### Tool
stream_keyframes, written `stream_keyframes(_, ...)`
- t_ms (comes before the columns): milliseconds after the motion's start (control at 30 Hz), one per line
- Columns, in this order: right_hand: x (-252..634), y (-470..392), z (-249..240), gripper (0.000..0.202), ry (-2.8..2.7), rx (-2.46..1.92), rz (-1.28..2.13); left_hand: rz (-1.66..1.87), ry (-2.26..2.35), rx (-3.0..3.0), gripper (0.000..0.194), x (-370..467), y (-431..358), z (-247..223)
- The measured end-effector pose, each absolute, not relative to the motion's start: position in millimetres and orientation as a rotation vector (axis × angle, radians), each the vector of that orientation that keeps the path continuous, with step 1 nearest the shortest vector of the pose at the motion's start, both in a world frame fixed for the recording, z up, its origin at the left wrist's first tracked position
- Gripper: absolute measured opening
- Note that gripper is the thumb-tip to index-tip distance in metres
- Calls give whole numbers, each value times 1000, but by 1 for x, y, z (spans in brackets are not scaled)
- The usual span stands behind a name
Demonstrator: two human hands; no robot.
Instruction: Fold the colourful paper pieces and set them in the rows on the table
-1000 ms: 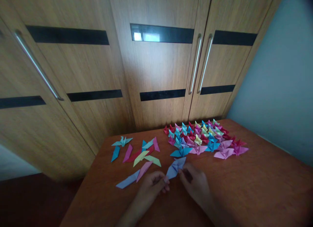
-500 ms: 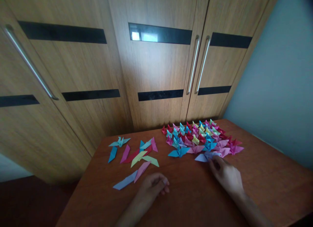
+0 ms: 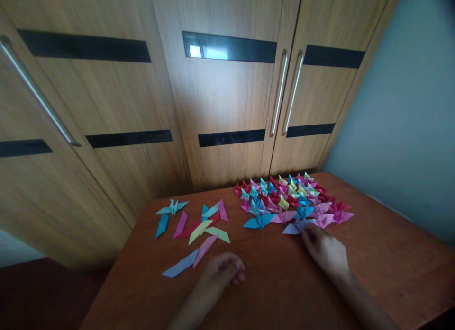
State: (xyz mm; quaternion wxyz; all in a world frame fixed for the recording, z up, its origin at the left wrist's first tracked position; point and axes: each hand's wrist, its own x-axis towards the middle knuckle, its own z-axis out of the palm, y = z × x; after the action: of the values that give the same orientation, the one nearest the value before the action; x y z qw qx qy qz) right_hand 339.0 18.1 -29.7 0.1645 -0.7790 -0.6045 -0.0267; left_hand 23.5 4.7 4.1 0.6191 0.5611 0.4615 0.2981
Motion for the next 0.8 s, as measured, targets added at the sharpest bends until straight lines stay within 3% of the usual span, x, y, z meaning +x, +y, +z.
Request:
stream_keyframes(567,338,12,-27,28,-1655,-2217,-84,690,1048,1285,35,25,4,8)
stream_keyframes(800,294,5,-19,30,-1829,-1828,48,698,1037,1292,35,23,4,5)
